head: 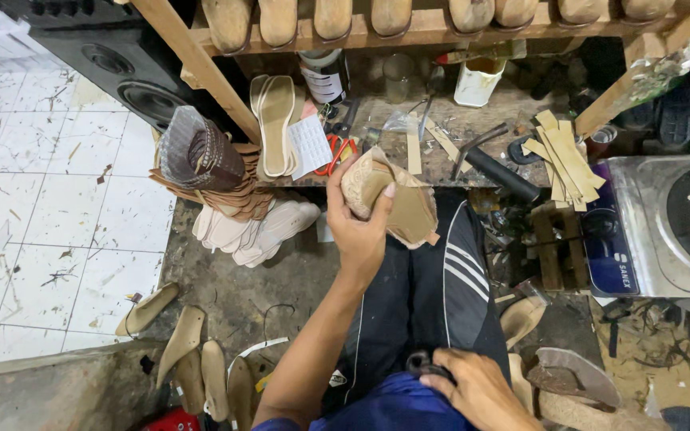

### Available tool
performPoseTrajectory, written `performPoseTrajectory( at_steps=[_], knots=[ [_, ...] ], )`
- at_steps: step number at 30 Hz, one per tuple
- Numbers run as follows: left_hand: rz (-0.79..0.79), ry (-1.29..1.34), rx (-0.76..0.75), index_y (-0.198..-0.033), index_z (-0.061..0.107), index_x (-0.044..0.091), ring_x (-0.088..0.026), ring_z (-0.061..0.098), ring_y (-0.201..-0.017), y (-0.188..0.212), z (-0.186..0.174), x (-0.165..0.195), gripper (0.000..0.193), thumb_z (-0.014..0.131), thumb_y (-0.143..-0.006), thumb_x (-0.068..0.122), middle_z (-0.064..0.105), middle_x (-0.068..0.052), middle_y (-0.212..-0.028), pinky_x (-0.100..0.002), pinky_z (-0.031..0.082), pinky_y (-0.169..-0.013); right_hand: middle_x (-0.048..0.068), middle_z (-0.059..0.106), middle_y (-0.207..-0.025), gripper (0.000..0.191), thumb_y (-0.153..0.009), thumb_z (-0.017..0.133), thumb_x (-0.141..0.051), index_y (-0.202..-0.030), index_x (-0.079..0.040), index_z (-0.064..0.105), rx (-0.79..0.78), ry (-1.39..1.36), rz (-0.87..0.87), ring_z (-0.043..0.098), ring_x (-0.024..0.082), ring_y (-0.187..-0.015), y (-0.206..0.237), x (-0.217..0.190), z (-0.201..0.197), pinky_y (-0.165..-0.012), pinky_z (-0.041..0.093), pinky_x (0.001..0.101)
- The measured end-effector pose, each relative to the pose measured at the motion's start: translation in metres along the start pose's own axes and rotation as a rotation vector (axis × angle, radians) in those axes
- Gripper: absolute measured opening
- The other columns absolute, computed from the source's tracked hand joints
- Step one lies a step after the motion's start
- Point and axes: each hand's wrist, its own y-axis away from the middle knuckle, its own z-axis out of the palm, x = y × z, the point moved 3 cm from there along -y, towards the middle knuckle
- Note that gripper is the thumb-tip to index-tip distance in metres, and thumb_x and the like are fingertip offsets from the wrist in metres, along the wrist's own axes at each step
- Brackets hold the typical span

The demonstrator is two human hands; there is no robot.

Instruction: The person assembles a shoe sole by placing a patterned insole onto a base sole and pressing the edges with a hammer. They repeatedly tap around the perimeter to secure the layers together.

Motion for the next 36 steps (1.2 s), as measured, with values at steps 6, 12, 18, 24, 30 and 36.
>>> performPoseTrajectory(
  at_steps=[6, 12, 18, 24, 30, 36],
  knots=[
    [-0.089, -0.027, -0.24, -0.144, 0.058, -0.001, -0.008, 0.057, -0.103, 0.002, -0.006, 0.025, 0.037, 0.044, -0.114, 0.017, 0.067, -0.007, -0.125, -0.022, 0.046, -0.092, 0.01, 0.081, -0.092, 0.027, -0.098, 0.061, -0.022, -0.099, -0.001, 0.077, 0.233, -0.773, 0.075, 0.074, 0.018, -0.084, -0.027, -0.013, -0.088, -0.072, 0.047, 0.0284],
    [-0.113, -0.107, -0.378, -0.146, 0.055, 0.0, -0.007, 0.058, -0.1, 0.018, 0.005, 0.054, 0.038, 0.044, -0.112, 0.013, 0.068, -0.006, -0.133, -0.023, 0.049, -0.09, 0.008, 0.066, -0.098, 0.016, -0.098, 0.064, -0.01, -0.11, -0.001, 0.058, 0.083, -0.692, -0.171, 0.067, 0.014, -0.08, -0.024, -0.064, -0.153, -0.071, 0.057, 0.0293],
    [0.042, -0.132, -0.453, -0.148, 0.053, 0.0, -0.014, 0.064, -0.122, 0.034, 0.015, 0.076, 0.038, 0.044, -0.113, 0.009, 0.065, -0.012, -0.144, -0.026, 0.05, -0.104, 0.011, 0.073, -0.097, 0.021, -0.095, 0.064, -0.015, -0.11, -0.001, 0.061, 0.146, -0.087, -0.272, 0.069, 0.02, -0.091, -0.021, -0.124, -0.195, -0.083, 0.054, 0.0369],
    [-0.032, -0.164, -0.499, -0.145, 0.055, 0.002, -0.02, 0.068, -0.124, 0.038, 0.02, 0.077, 0.036, 0.047, -0.11, 0.009, 0.066, -0.013, -0.142, -0.031, 0.055, -0.099, 0.018, 0.07, -0.103, 0.032, -0.094, 0.062, -0.021, -0.119, -0.001, 0.055, 0.023, 0.338, 0.019, 0.067, 0.04, -0.092, -0.01, -0.144, -0.212, -0.084, 0.053, 0.0467],
    [0.081, -0.171, -0.531, -0.147, 0.053, 0.001, -0.022, 0.065, -0.132, 0.033, 0.022, 0.082, 0.036, 0.046, -0.113, 0.008, 0.065, -0.015, -0.145, -0.032, 0.051, -0.11, 0.024, 0.065, -0.101, 0.035, -0.089, 0.061, -0.021, -0.115, 0.001, 0.052, 0.019, 0.574, -0.135, 0.065, 0.045, -0.095, -0.013, -0.161, -0.231, -0.082, 0.051, 0.0516],
    [-0.293, -0.211, -0.473, -0.147, 0.057, 0.004, -0.02, 0.055, -0.087, 0.017, 0.004, 0.065, 0.042, 0.046, -0.108, 0.013, 0.074, -0.014, -0.127, -0.031, 0.049, -0.084, 0.027, 0.063, -0.09, 0.034, -0.096, 0.066, -0.026, -0.104, 0.003, 0.05, 0.19, 0.333, -0.195, 0.061, 0.049, -0.09, -0.042, -0.163, -0.206, -0.075, 0.049, 0.0533]
  ],
)
